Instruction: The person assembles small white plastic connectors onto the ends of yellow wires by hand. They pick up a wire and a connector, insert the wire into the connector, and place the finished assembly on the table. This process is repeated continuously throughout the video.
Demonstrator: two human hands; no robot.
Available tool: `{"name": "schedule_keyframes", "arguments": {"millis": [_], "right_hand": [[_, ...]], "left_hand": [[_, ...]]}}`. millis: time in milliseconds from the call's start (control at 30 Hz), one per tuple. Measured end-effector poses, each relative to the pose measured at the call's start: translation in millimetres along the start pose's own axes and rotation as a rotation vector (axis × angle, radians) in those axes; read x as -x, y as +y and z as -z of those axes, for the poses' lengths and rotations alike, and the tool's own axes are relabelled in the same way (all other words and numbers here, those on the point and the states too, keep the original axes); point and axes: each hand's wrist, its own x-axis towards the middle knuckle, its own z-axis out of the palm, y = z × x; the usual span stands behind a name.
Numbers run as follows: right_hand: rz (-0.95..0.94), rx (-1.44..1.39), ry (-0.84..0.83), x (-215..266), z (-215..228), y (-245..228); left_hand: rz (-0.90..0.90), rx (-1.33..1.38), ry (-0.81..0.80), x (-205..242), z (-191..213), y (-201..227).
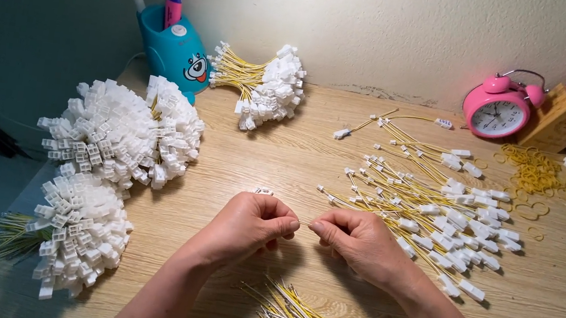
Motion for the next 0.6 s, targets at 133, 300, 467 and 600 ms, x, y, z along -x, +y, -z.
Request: {"name": "schedule_keyframes", "arguments": {"millis": [133,300,467,600], "right_hand": [[0.017,-0.067,0.029,-3.8,-0.8,5.6],[0.048,-0.146,0.071,-13.1,-1.7,18.4],[0.076,-0.148,0.13,-19.3,-0.6,26.8],[0.052,-0.114,0.123,-12.6,-0.2,13.1]], "left_hand": [[-0.006,0.053,0.0,-5.3,-1.8,-8.1],[-0.004,0.068,0.022,-9.4,-6.7,-13.0],[-0.003,0.056,0.01,-3.4,-7.7,-6.9],[-0.006,0.001,-0.033,4.3,2.2,2.6]]}}
